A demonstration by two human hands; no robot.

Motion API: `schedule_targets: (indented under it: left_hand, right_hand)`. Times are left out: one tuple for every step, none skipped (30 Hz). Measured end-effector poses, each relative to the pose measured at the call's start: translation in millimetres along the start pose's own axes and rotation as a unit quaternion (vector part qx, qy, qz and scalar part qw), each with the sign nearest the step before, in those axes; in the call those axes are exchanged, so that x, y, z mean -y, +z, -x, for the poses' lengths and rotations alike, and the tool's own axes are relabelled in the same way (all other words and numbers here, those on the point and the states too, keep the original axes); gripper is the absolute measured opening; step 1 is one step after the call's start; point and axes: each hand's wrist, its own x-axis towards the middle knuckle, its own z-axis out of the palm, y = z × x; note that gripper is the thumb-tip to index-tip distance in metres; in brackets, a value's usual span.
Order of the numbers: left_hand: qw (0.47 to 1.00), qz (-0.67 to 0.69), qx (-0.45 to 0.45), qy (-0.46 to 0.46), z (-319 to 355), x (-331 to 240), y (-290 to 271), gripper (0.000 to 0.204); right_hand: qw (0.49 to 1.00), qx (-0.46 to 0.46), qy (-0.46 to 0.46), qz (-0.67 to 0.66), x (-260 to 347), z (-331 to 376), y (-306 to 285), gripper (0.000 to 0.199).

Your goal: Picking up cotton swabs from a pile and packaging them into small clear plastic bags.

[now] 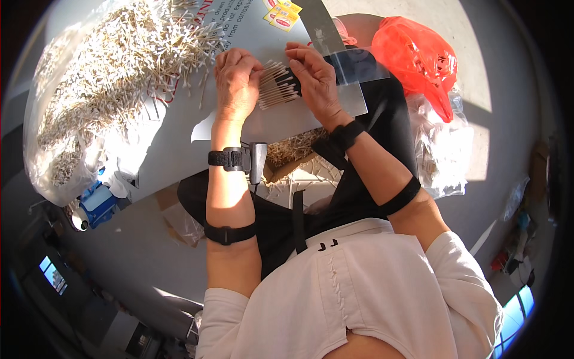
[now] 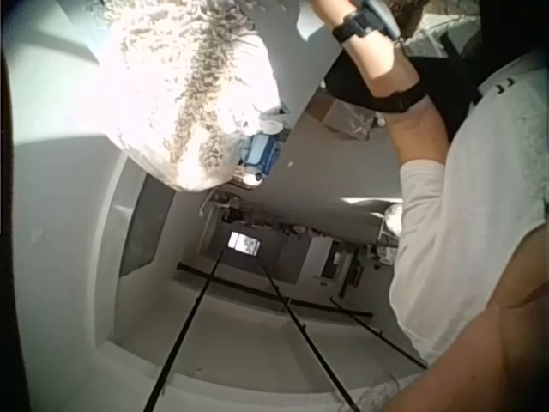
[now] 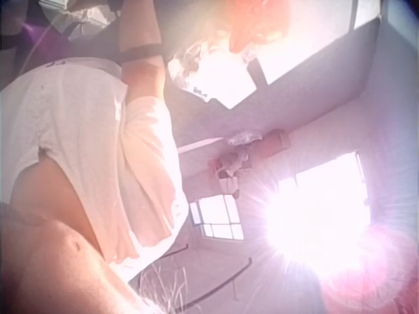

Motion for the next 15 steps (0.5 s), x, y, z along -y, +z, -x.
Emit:
schedule_targets:
  left_hand:
    - [1.0, 0.001, 0.0, 0.0, -2.7, 0.9, 1.4, 0.015]
    - [1.0, -0.015, -0.01, -0.011, -5.3, 1.9, 2.6, 0.015]
    - [0.999, -0.031, -0.019, -0.023, -6.9, 2.7, 3.5, 0.015]
    - [0.999, -0.03, -0.019, -0.022, -8.2, 2.7, 4.3, 0.015]
    - [0.999, -0.042, -0.012, -0.018, -9.3, 2.7, 5.0, 0.016]
    - [0.998, -0.053, -0.004, -0.013, -10.4, 2.8, 5.9, 0.016]
    - [0.998, -0.054, -0.005, -0.013, -9.4, 5.4, 6.6, 0.016]
    - [0.999, -0.043, -0.012, -0.012, -8.1, 7.9, 7.4, 0.017]
    - [0.999, -0.031, -0.019, -0.012, -6.5, 10.2, 8.3, 0.017]
    - [0.999, -0.031, -0.018, -0.012, -5.4, 9.1, 10.2, 0.017]
    - [0.997, -0.014, -0.062, -0.034, -3.9, 7.3, 12.8, 0.016]
    - [0.993, 0.003, -0.105, -0.056, -2.3, 5.5, 15.1, 0.015]
    - [0.993, 0.002, -0.104, -0.056, -0.6, 3.7, 15.7, 0.015]
    - [0.996, -0.013, -0.076, -0.052, 1.4, 1.9, 15.9, 0.014]
    - [0.997, -0.027, -0.047, -0.047, 3.6, -0.1, 15.9, 0.014]
  right_hand:
    - [1.0, 0.001, 0.003, 0.006, 0.4, -0.1, -1.0, 0.014]
    - [1.0, 0.002, 0.007, 0.011, 0.8, -0.2, -1.5, 0.014]
    - [1.0, 0.002, 0.007, 0.012, 0.9, -0.3, -1.7, 0.014]
    - [1.0, -0.001, 0.003, 0.008, 0.9, -0.7, -2.3, 0.014]
    - [1.0, -0.003, 0.0, 0.005, 0.8, -1.0, -2.9, 0.014]
    - [1.0, -0.004, 0.0, 0.005, 0.7, -0.9, -3.5, 0.014]
    - [1.0, -0.007, 0.006, 0.0, 1.7, -0.3, -2.2, 0.014]
    - [1.0, -0.009, 0.012, -0.005, 2.8, 0.3, -1.1, 0.014]
    - [1.0, -0.009, 0.012, -0.005, 4.0, 0.8, -0.6, 0.014]
    - [1.0, -0.009, 0.003, 0.01, 4.8, 2.0, -1.5, 0.015]
    - [1.0, -0.008, -0.007, 0.026, 5.5, 3.0, -1.9, 0.016]
    - [1.0, -0.008, -0.006, 0.027, 5.8, 3.7, -1.2, 0.016]
    - [1.0, -0.018, 0.0, 0.021, 5.7, 4.6, 0.2, 0.017]
    - [0.999, -0.028, 0.006, 0.016, 5.7, 5.5, 1.6, 0.019]
    - [0.999, -0.028, 0.007, 0.015, 5.9, 6.2, 2.9, 0.019]
